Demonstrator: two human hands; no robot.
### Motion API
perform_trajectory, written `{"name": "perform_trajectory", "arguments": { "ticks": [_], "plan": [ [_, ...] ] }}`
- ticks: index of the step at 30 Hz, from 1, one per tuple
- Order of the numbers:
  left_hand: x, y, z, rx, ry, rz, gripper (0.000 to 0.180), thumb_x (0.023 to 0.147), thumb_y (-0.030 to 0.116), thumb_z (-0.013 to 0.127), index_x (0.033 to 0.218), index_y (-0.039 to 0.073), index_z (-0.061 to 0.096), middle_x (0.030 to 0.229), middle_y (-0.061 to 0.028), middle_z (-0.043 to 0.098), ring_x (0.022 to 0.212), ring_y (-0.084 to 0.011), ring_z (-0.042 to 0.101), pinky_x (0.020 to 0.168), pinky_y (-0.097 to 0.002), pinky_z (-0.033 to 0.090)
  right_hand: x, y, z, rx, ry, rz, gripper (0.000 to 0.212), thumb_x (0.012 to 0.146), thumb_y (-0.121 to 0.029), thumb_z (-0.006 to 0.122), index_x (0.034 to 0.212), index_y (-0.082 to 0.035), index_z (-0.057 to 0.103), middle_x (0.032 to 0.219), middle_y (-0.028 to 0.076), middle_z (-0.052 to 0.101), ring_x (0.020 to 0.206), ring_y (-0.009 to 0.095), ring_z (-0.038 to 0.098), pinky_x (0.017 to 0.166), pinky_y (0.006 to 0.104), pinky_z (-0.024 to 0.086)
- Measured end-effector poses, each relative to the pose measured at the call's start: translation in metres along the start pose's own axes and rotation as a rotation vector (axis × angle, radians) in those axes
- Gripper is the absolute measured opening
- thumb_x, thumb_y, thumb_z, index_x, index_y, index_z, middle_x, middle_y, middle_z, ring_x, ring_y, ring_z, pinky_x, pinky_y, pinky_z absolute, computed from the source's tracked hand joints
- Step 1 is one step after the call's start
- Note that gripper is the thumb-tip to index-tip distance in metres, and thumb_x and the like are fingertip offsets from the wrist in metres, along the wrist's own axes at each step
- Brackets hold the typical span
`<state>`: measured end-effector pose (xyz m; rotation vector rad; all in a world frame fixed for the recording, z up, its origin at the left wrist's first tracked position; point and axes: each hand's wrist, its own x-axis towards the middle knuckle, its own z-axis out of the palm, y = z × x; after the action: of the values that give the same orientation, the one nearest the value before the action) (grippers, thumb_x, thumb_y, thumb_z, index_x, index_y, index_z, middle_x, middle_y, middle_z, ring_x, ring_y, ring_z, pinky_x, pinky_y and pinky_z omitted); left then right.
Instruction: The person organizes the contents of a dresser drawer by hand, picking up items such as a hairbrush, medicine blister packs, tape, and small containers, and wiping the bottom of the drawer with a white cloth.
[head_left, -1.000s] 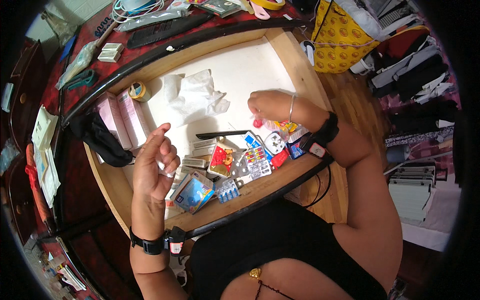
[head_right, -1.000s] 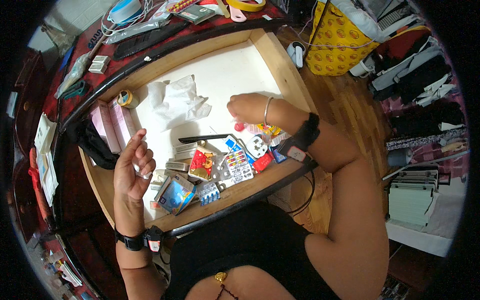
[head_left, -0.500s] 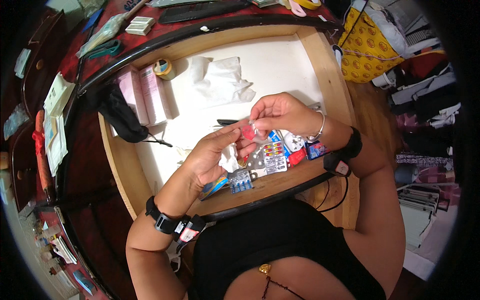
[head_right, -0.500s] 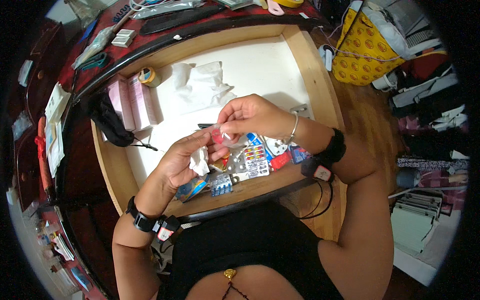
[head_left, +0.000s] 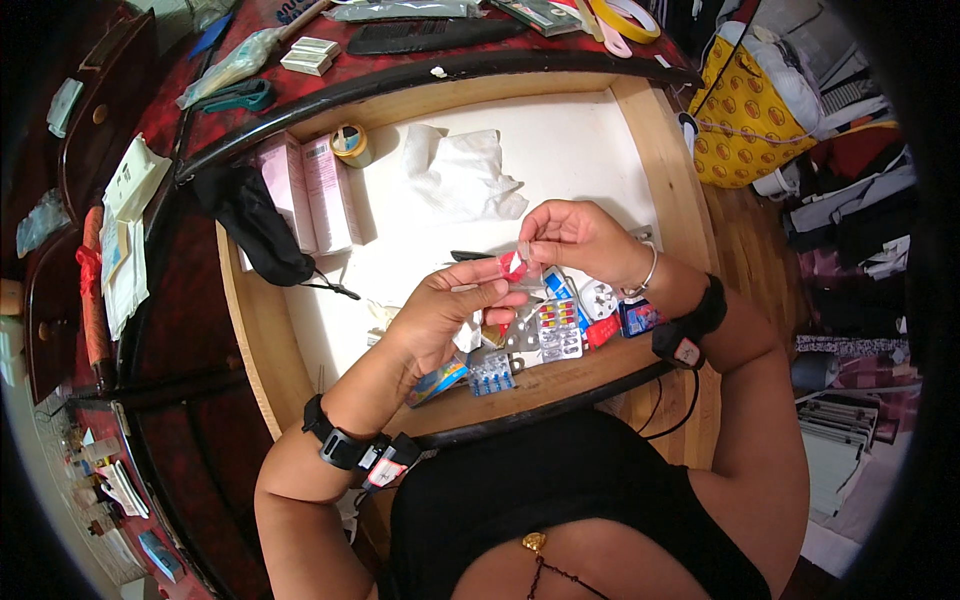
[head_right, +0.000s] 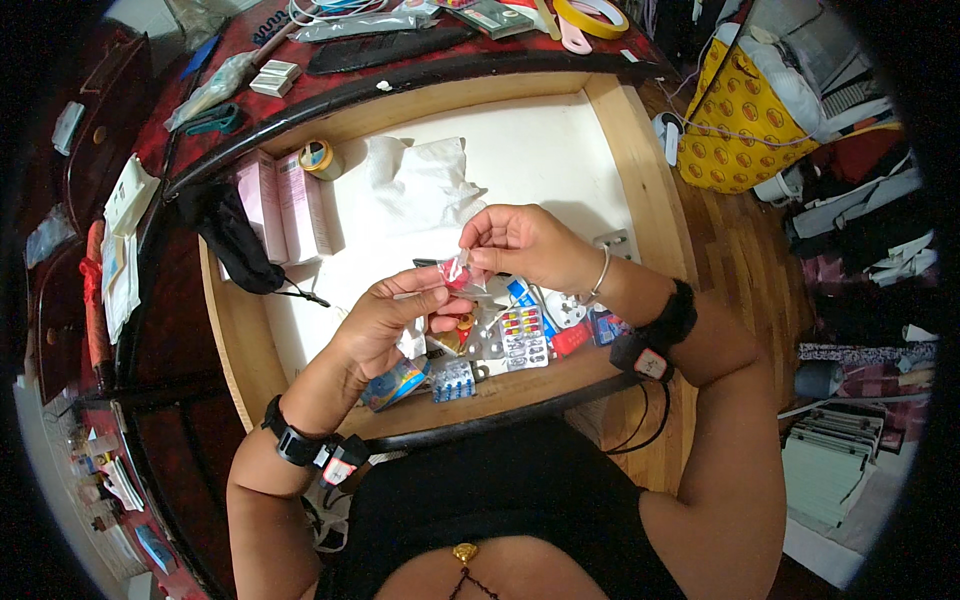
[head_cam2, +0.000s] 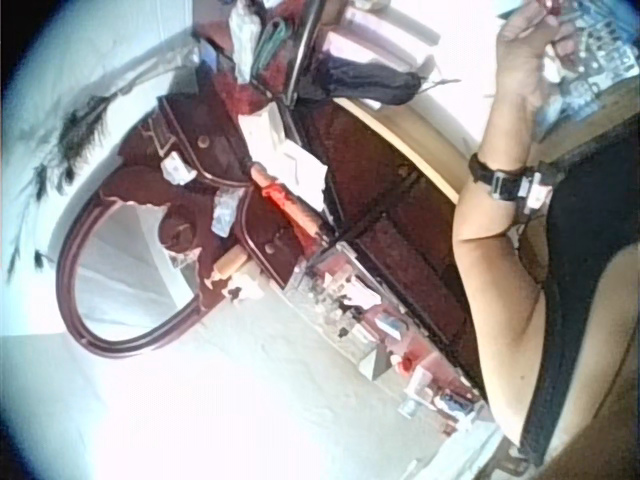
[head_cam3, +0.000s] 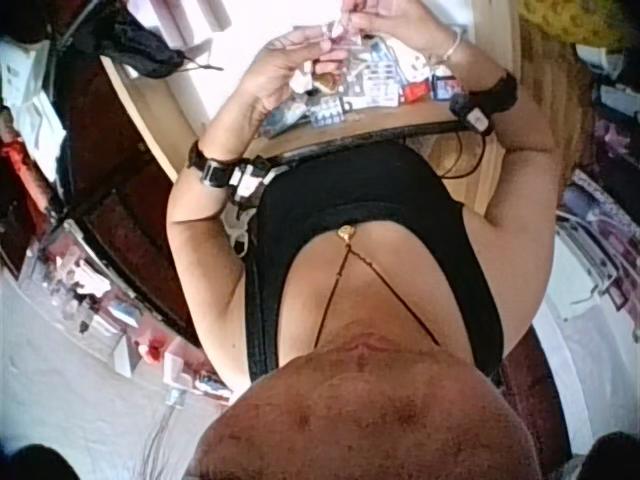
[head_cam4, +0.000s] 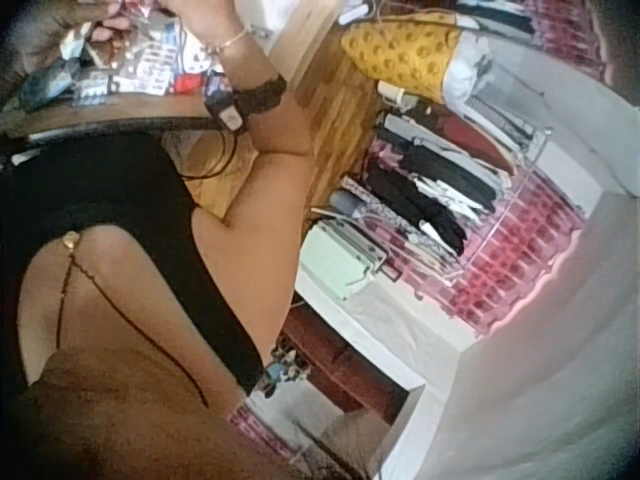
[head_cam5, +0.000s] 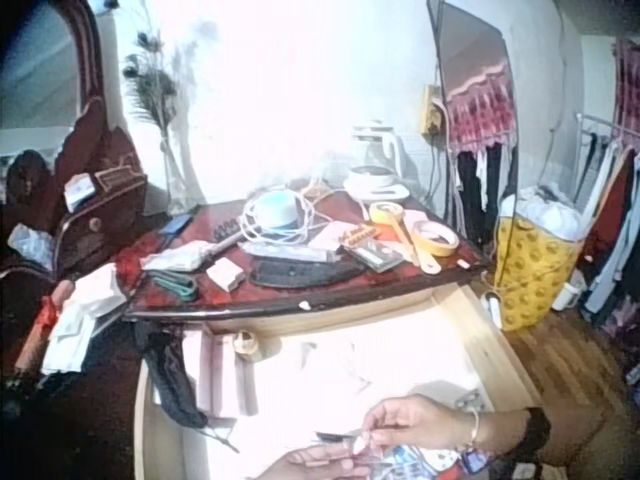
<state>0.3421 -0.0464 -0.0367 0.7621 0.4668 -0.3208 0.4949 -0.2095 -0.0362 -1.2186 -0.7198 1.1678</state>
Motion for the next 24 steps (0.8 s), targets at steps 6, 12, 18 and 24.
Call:
{"name": "perform_trajectory", "arguments": {
  "ticks": [6, 12, 18, 24],
  "plan": [
    [0.0, 0.001, 0.002, 0.022, 0.021, 0.054, 0.02, 0.086, 0.001, 0.055, 0.105, -0.005, 0.059, 0.096, -0.0197, 0.064, 0.09, -0.0231, 0.064, 0.082, -0.0289, 0.052, -0.001, -0.004, 0.001, -0.055, 0.002, -0.022, 0.014, 0.087, -0.003, 0.055, 0.1, 0.001, 0.052, 0.087, 0.005, 0.058, 0.077, 0.011, 0.058, 0.073, 0.0229, 0.049],
    [-0.001, 0.004, 0.003, 0.037, 0.042, 0.067, 0.02, 0.086, 0.002, 0.056, 0.105, -0.006, 0.059, 0.096, -0.0209, 0.064, 0.088, -0.0221, 0.064, 0.085, -0.0296, 0.051, -0.001, -0.002, -0.001, -0.071, -0.001, -0.04, 0.015, 0.087, -0.004, 0.057, 0.1, 0.0, 0.052, 0.089, 0.003, 0.058, 0.081, 0.009, 0.057, 0.075, 0.0225, 0.048],
    [-0.003, 0.002, 0.003, 0.065, 0.009, 0.072, 0.021, 0.086, 0.005, 0.057, 0.105, -0.004, 0.059, 0.095, -0.0191, 0.065, 0.087, -0.0208, 0.064, 0.083, -0.0288, 0.051, -0.003, -0.006, 0.005, -0.096, 0.013, -0.03, 0.015, 0.086, -0.003, 0.057, 0.1, 0.001, 0.052, 0.089, 0.003, 0.057, 0.081, 0.009, 0.057, 0.075, 0.0222, 0.048],
    [-0.003, -0.001, 0.002, 0.093, -0.05, 0.089, 0.025, 0.086, 0.016, 0.061, 0.106, 0.0, 0.059, 0.09, -0.0111, 0.064, 0.08, -0.0163, 0.063, 0.073, -0.0271, 0.053, -0.006, -0.03, 0.023, -0.421, 0.016, -0.135, 0.013, 0.084, -0.003, 0.06, 0.095, 0.001, 0.056, 0.087, 0.005, 0.059, 0.077, 0.01, 0.058, 0.071, 0.0225, 0.049]
  ]
}}
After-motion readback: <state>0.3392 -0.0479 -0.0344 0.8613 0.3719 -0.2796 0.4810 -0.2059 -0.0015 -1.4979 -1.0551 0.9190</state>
